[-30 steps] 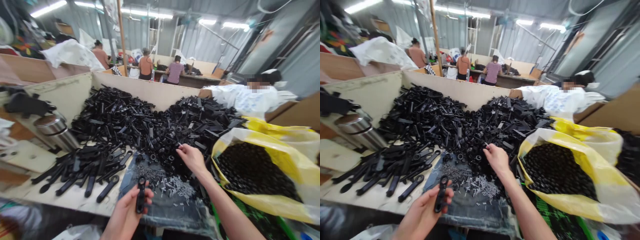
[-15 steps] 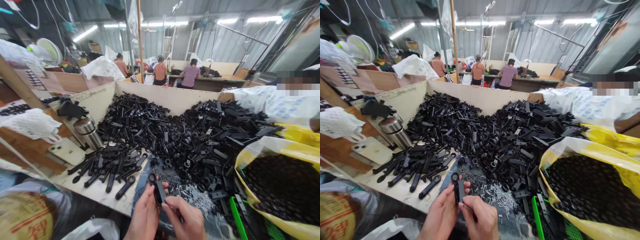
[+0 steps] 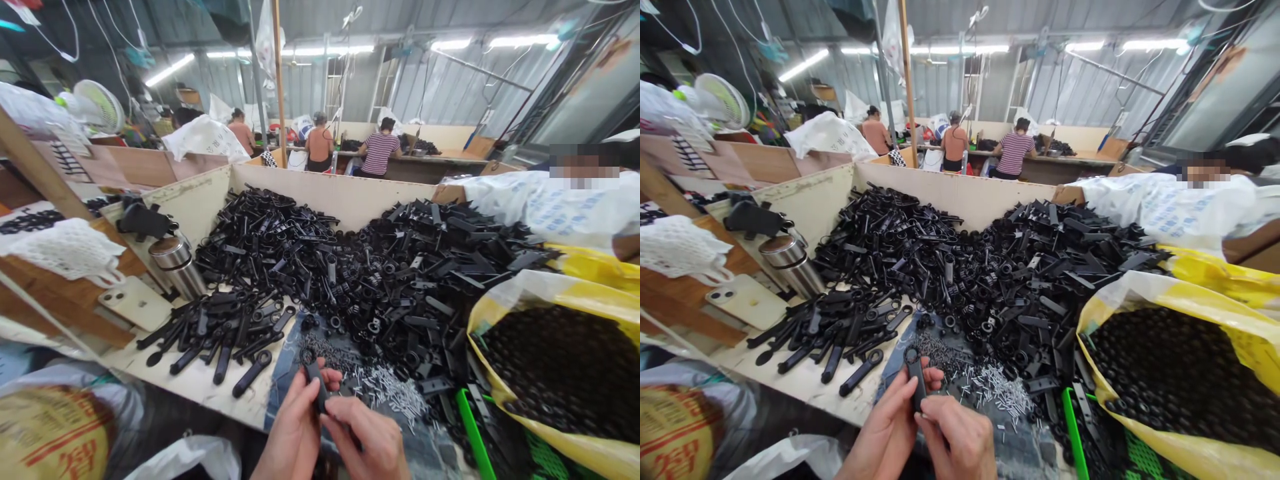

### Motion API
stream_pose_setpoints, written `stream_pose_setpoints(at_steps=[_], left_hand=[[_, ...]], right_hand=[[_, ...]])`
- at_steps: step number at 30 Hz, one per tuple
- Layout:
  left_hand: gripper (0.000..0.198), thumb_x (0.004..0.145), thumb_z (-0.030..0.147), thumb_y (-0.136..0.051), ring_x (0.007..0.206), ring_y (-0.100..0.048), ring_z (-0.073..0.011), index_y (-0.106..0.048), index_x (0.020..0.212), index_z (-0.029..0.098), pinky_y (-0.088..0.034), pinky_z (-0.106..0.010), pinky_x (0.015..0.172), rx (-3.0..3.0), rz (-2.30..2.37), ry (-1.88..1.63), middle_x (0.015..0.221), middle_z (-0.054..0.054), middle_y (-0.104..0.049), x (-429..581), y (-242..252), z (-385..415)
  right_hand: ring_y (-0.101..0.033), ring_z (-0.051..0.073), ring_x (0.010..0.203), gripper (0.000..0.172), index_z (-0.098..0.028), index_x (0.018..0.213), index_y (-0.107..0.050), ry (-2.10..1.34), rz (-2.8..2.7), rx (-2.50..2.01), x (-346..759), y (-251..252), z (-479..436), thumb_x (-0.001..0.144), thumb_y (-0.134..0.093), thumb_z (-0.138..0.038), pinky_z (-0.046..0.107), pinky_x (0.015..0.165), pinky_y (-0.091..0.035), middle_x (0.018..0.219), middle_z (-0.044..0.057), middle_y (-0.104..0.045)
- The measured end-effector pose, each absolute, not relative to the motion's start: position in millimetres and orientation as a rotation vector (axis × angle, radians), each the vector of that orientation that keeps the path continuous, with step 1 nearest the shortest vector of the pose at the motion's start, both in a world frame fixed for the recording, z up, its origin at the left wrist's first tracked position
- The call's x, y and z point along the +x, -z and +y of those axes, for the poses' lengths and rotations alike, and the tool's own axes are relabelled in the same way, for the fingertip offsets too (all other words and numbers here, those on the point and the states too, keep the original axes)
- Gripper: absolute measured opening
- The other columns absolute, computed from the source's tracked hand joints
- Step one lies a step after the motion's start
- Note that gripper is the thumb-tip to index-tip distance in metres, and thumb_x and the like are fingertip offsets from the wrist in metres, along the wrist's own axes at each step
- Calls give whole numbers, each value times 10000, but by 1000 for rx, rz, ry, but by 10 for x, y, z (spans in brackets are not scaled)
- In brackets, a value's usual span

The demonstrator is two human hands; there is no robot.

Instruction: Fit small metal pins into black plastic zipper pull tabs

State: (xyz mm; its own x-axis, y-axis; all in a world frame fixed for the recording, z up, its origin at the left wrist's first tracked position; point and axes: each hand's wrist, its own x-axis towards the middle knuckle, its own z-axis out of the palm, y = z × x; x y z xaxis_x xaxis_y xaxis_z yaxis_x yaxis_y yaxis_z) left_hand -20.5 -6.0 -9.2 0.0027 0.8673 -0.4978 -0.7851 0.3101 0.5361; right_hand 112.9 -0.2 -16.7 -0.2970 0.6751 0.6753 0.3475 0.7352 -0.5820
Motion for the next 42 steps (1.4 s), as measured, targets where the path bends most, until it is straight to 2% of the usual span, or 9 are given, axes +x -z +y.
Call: stream_pose_setpoints(at_steps=[6, 12, 18, 22, 24, 26, 29, 35, 42], left_hand=[[555, 600, 473, -922, 863, -647, -184, -720, 1024, 178, -490, -285, 769, 230, 1001, -1288, 902, -58, -754, -188, 48, -80], [666, 590, 582, -890, 866, -662, -212, -666, 1075, 184, -525, -290, 731, 318, 1155, -1242, 935, -61, -731, -199, 110, -119], [533, 862, 604, -646, 509, -492, -101, -611, 1153, 158, -361, -193, 437, 747, 1185, -995, 664, 27, -600, -279, 167, -182], [486, 969, 549, -483, 402, -415, -81, -601, 1261, 179, -336, -197, 401, 1080, 1215, -680, 619, 41, -593, -507, 222, -357], [452, 985, 494, -456, 478, -551, -132, -597, 1320, 225, -455, -234, 493, 1251, 1359, -648, 650, 12, -664, -693, 253, -439], [411, 988, 430, -460, 781, -704, -207, -607, 1336, 268, -540, -308, 751, 1494, 1617, -763, 835, -44, -765, -909, 273, -459], [368, 988, 353, -484, 1077, -663, -277, -646, 1295, 234, -451, -429, 966, 1871, 2034, -983, 1169, -105, -755, -1203, 300, -324], [396, 959, 211, -522, 1120, -574, -356, -673, 1322, 163, -357, -518, 968, 2256, 2498, -900, 1350, -169, -674, -1302, 462, 99], [507, 916, 122, -501, 1318, -483, -364, -636, 1371, 302, -285, -596, 1047, 2291, 2523, -780, 1525, -155, -525, -1262, 663, 221]], right_hand=[[-719, 152, 666, 104, -226, 1003, -672, -455, -1893, -859, 1143, 281, -60, 957, -612, -154, 196, 616, -565, 856, 39, -735], [-626, 150, 658, 168, -257, 994, -774, -710, -1687, -1252, 1128, 411, -143, 941, -635, -335, 224, 533, -505, 957, 62, -605], [-530, 108, 545, 351, -197, 1057, -695, -1308, -1439, -1277, 1136, 185, 143, 856, -693, -484, 233, 515, -463, 853, -1, -575], [-531, 87, 467, 272, -185, 863, -642, -1773, -1499, -1096, 1059, 112, 220, 846, -685, -453, 218, 463, -399, 779, -31, -558], [-586, 124, 590, 199, -192, 864, -677, -1688, -1637, -1111, 1022, 133, 199, 840, -693, -389, 232, 551, -449, 799, -18, -578], [-590, 149, 709, 250, -221, 1037, -723, -1512, -1796, -1167, 1004, 168, 198, 821, -719, -346, 238, 627, -466, 888, 2, -621], [-581, 150, 703, 310, -244, 1160, -719, -1304, -1967, -1246, 1001, 198, 309, 872, -680, -352, 236, 623, -463, 914, 6, -670], [-689, 186, 835, 211, -206, 1023, -738, -730, -2178, -1480, 1009, 124, 840, 980, -535, -245, 262, 746, -496, 934, 36, -730], [-713, 193, 943, 204, -233, 955, -733, -465, -2352, -1591, 815, 31, 1333, 998, -535, -204, 250, 789, -477, 1009, 39, -724]])
